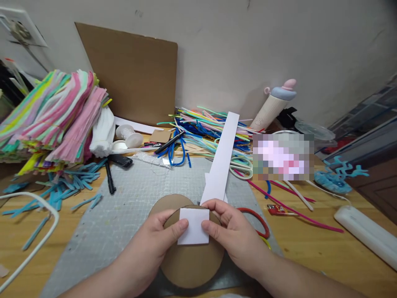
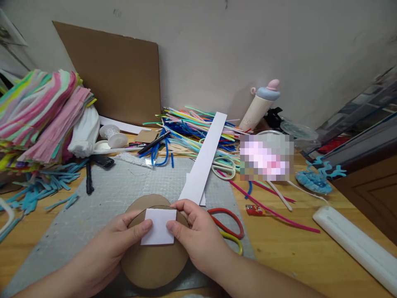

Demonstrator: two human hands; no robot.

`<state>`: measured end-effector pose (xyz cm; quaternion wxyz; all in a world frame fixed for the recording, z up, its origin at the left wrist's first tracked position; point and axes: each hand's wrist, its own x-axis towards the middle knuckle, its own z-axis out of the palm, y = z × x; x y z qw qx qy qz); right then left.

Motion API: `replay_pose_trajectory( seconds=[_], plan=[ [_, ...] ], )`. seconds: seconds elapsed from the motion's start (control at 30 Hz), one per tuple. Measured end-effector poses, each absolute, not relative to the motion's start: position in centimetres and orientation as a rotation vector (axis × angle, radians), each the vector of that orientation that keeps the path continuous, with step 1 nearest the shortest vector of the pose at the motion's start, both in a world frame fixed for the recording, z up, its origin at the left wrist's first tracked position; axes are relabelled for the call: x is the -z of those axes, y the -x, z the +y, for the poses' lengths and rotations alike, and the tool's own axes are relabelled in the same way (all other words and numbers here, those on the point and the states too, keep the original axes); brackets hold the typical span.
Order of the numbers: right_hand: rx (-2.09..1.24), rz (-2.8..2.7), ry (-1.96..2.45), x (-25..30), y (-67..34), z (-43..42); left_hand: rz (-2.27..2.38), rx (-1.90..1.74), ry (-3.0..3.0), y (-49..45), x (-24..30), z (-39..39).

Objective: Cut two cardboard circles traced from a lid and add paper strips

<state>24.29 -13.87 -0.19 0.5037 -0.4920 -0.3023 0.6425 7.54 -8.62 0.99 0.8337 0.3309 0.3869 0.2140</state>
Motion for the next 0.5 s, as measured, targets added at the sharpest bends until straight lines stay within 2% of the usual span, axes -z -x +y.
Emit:
replay_pose_trajectory(
  seconds=[0.5],
  plan=[
    [-1.518,-0.753,1.224,0.66,-24.22,-13.74,0.802,-0.478,-0.703,-7.58,-0.98,-8.42]
  ],
)
